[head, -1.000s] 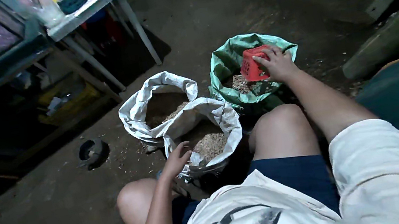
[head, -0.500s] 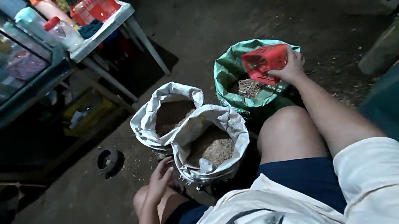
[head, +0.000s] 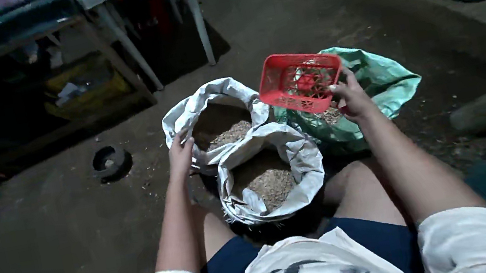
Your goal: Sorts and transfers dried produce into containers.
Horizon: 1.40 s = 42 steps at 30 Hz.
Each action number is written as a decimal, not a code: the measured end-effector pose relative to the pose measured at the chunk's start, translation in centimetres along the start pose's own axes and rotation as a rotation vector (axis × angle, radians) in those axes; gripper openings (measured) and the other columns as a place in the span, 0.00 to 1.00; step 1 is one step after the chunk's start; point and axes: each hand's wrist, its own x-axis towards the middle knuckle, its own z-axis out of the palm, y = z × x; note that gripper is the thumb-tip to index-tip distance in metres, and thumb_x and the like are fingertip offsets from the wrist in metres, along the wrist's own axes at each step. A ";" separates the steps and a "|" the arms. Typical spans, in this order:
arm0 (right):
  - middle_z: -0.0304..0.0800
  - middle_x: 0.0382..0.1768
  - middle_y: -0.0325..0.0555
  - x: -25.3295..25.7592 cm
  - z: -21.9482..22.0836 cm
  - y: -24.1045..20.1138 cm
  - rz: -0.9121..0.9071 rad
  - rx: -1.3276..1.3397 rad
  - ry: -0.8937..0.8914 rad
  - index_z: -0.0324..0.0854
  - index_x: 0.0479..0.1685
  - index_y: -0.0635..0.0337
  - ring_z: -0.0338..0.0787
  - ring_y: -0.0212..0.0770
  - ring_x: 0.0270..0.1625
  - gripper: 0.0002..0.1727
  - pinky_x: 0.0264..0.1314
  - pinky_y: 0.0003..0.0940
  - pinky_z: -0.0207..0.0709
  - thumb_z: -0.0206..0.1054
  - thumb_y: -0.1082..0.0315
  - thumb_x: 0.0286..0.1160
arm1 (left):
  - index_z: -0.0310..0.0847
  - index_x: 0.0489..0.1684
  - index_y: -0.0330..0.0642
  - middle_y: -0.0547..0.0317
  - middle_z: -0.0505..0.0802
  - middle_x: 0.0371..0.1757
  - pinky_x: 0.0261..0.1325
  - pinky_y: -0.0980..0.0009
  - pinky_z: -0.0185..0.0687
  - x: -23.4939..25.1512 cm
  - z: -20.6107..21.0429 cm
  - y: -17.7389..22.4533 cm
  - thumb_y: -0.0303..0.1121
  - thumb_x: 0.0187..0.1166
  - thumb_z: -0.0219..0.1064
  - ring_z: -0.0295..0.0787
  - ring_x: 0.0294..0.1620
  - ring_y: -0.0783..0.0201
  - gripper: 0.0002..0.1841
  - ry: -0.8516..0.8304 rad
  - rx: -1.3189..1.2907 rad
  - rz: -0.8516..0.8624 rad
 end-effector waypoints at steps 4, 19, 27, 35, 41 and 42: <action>0.65 0.85 0.53 1.7 7.2 -1.4 -0.072 -0.148 -0.220 0.40 0.96 0.43 0.81 0.45 0.74 0.54 0.68 0.47 0.82 0.72 0.63 0.68 | 0.78 0.77 0.42 0.34 0.73 0.83 0.79 0.41 0.68 5.4 0.3 -1.5 0.33 0.84 0.63 0.71 0.82 0.40 0.22 0.108 0.272 0.080; 0.56 0.84 0.81 15.2 27.4 9.7 -0.442 -1.273 -0.678 0.56 0.95 0.38 0.61 0.84 0.84 0.66 0.75 0.76 0.69 0.92 0.60 0.44 | 0.83 0.73 0.55 0.39 0.61 0.91 0.66 0.41 0.82 12.8 -1.5 -3.3 0.29 0.76 0.68 0.81 0.72 0.37 0.24 0.114 0.670 -0.279; 0.54 0.85 0.84 15.9 31.4 10.3 -0.091 -1.667 -0.804 0.63 0.85 0.70 0.56 0.85 0.87 0.64 0.72 0.86 0.62 0.85 0.33 0.52 | 0.81 0.75 0.57 0.45 0.84 0.73 0.69 0.40 0.78 12.8 -3.0 -2.5 0.28 0.79 0.65 0.81 0.74 0.43 0.25 0.005 0.733 -0.303; 0.67 0.77 0.87 16.6 35.1 11.1 0.111 -1.737 -0.843 0.56 0.94 0.49 0.71 0.87 0.76 0.54 0.68 0.87 0.63 0.84 0.61 0.63 | 0.82 0.73 0.59 0.47 0.85 0.71 0.64 0.40 0.80 12.3 -3.2 -1.9 0.28 0.77 0.67 0.84 0.70 0.44 0.24 0.015 0.824 -0.320; 0.81 0.69 0.76 15.7 37.6 10.2 0.189 -1.894 -0.979 0.69 0.82 0.67 0.80 0.76 0.75 0.37 0.66 0.82 0.69 0.64 0.47 0.84 | 0.80 0.78 0.55 0.54 0.86 0.72 0.63 0.44 0.82 11.8 -4.0 -1.5 0.28 0.77 0.65 0.85 0.69 0.49 0.27 0.166 0.856 -0.279; 0.80 0.70 0.77 15.1 37.6 10.6 0.180 -1.936 -0.921 0.66 0.85 0.64 0.80 0.76 0.74 0.45 0.65 0.82 0.71 0.67 0.39 0.79 | 0.80 0.78 0.55 0.55 0.86 0.72 0.62 0.44 0.83 11.7 -4.1 -1.5 0.28 0.77 0.65 0.86 0.68 0.50 0.27 0.177 0.853 -0.271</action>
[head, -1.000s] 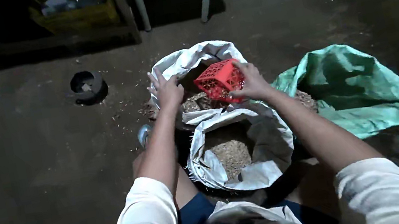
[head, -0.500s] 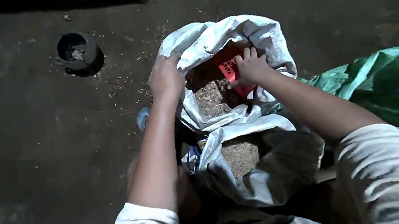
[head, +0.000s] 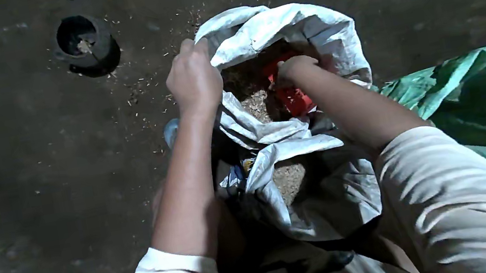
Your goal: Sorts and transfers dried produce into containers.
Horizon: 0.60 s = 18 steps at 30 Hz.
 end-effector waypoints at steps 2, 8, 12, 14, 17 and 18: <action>0.77 0.69 0.81 1.2 2.2 -0.4 0.054 -0.007 0.088 0.62 0.88 0.61 0.78 0.81 0.72 0.51 0.61 0.83 0.72 0.77 0.43 0.68 | 0.80 0.78 0.54 0.55 0.85 0.73 0.62 0.44 0.83 0.0 0.0 -0.4 0.27 0.76 0.65 0.86 0.69 0.50 0.27 -0.014 -0.010 0.007; 0.73 0.71 0.88 0.8 0.2 0.6 -0.082 0.184 0.201 0.75 0.75 0.74 0.68 0.87 0.79 0.49 0.70 0.88 0.60 0.84 0.43 0.60 | 0.75 0.82 0.52 0.47 0.82 0.76 0.68 0.41 0.79 -0.3 -0.1 -1.2 0.28 0.79 0.64 0.81 0.74 0.44 0.28 -0.134 -0.055 0.058; 0.82 0.67 0.81 0.3 -2.0 -2.1 -0.262 0.153 0.280 0.84 0.58 0.79 0.75 0.78 0.78 0.40 0.79 0.79 0.59 0.75 0.42 0.71 | 0.76 0.81 0.57 0.47 0.83 0.74 0.64 0.42 0.82 -0.5 0.4 -0.8 0.26 0.77 0.65 0.81 0.73 0.44 0.29 -0.118 -0.057 0.088; 0.77 0.77 0.71 1.5 -1.7 -2.9 -0.312 0.279 0.391 0.77 0.76 0.69 0.72 0.69 0.84 0.38 0.84 0.73 0.59 0.76 0.50 0.72 | 0.78 0.80 0.59 0.48 0.83 0.74 0.61 0.42 0.82 -0.6 0.6 -0.4 0.26 0.77 0.65 0.83 0.70 0.43 0.29 -0.102 -0.061 0.104; 0.66 0.88 0.62 0.3 -3.6 -4.6 -0.291 0.343 0.260 0.66 0.88 0.61 0.63 0.61 0.92 0.33 0.92 0.65 0.52 0.59 0.52 0.90 | 0.78 0.79 0.61 0.50 0.84 0.73 0.62 0.46 0.83 -0.8 0.7 0.0 0.26 0.77 0.64 0.84 0.70 0.46 0.29 -0.101 -0.070 0.124; 0.64 0.89 0.63 0.0 -4.2 -5.1 -0.283 0.345 0.228 0.65 0.89 0.62 0.61 0.61 0.92 0.33 0.93 0.64 0.50 0.56 0.51 0.91 | 0.78 0.79 0.62 0.50 0.84 0.73 0.62 0.47 0.83 -0.8 0.8 0.1 0.25 0.77 0.65 0.83 0.70 0.46 0.29 -0.102 -0.071 0.131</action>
